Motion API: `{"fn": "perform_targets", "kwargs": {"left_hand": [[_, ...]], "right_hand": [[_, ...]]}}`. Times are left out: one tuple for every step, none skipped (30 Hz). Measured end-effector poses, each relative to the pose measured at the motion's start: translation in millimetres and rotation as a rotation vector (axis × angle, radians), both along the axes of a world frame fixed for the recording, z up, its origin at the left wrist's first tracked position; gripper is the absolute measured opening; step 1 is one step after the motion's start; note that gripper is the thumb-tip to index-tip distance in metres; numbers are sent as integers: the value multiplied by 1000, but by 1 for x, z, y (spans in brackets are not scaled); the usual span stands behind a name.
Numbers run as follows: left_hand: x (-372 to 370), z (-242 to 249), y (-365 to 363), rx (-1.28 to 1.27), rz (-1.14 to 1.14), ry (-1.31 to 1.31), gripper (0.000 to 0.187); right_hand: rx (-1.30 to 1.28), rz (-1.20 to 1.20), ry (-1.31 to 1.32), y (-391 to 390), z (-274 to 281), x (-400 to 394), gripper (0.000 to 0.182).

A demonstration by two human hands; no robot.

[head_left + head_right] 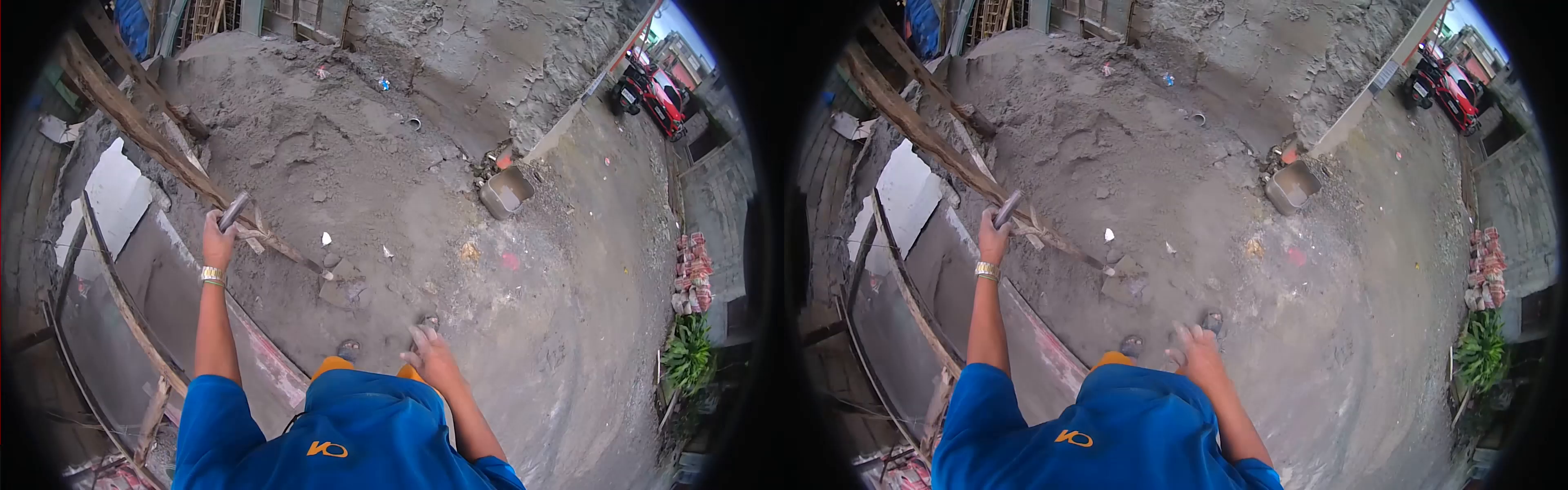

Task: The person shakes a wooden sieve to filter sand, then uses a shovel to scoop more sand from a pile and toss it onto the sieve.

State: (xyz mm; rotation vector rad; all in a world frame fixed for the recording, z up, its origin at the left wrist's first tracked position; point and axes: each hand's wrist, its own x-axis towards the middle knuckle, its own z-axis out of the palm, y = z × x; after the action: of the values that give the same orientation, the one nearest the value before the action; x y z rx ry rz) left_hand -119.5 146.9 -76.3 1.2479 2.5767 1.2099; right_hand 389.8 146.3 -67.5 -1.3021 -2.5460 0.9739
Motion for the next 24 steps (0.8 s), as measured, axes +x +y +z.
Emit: {"fn": "perform_targets", "kwargs": {"left_hand": [[45, 18, 6, 28, -28, -11, 36], [91, 33, 11, 52, -52, -28, 36], [136, 46, 18, 55, -108, -6, 36], [183, 61, 28, 18, -122, -35, 35], [227, 66, 40, 41, -168, 14, 37], [269, 74, 51, -24, -213, -6, 37], [301, 74, 63, -41, -326, 8, 35], [332, 73, 74, -110, -418, -52, 37], [359, 68, 88, -85, -457, -44, 38], [381, 62, 97, -69, -499, -44, 40], [395, 53, 104, -87, -477, -55, 40], [406, 43, 113, -4, -506, -166, 43], [416, 29, 118, 79, -532, -279, 47], [424, 4, 118, 67, -466, -361, 53], [429, -32, 117, 52, -458, -374, 53], [431, -74, 114, -113, -313, -912, 58], [434, -103, 115, -287, -142, -1437, 64], [438, -116, 120, -176, 146, -2008, 63], [445, -110, 132, -187, 136, -2006, 63], [450, -98, 145, -52, 0, -2133, 62], [455, -91, 155, 81, -136, -2255, 62], [458, -105, 165, 62, -125, -2264, 62], [460, -129, 175, 49, -24, -2385, 53], [468, -145, 183, 40, 73, -2500, 45]], "right_hand": [[100, 39, 45, 30, 18, -19, 62], [196, 81, 87, 58, 36, -33, 64], [256, 144, 134, 86, 55, -44, 66], [314, 199, 191, 108, 72, -51, 68], [304, 221, 206, 128, 87, -50, 68], [399, 292, 163, 150, 102, -46, 68], [494, 364, 120, 169, 113, -41, 69], [446, 420, 81, 186, 118, -31, 70], [438, 455, 90, 202, 115, -18, 70], [396, 508, 24, 213, 109, -2, 70], [353, 551, -43, 222, 102, 13, 70], [336, 566, -39, 229, 94, 26, 70], [179, 468, -88, 234, 85, 39, 66], [22, 366, -142, 241, 76, 51, 61], [2, 372, -148, 249, 67, 62, 61], [-206, 316, -60, 256, 58, 74, 54], [-408, 248, 30, 263, 52, 87, 47], [-412, 234, 28, 262, 50, 93, 47], [-495, 189, 45, 254, 48, 90, 42], [-575, 146, 68, 252, 49, 82, 37], [-578, 133, 75, 252, 58, 81, 37], [-631, 148, 119, 250, 85, 81, 37], [-692, 168, 157, 249, 106, 85, 37], [-707, 160, 147, 251, 118, 96, 37]]}}
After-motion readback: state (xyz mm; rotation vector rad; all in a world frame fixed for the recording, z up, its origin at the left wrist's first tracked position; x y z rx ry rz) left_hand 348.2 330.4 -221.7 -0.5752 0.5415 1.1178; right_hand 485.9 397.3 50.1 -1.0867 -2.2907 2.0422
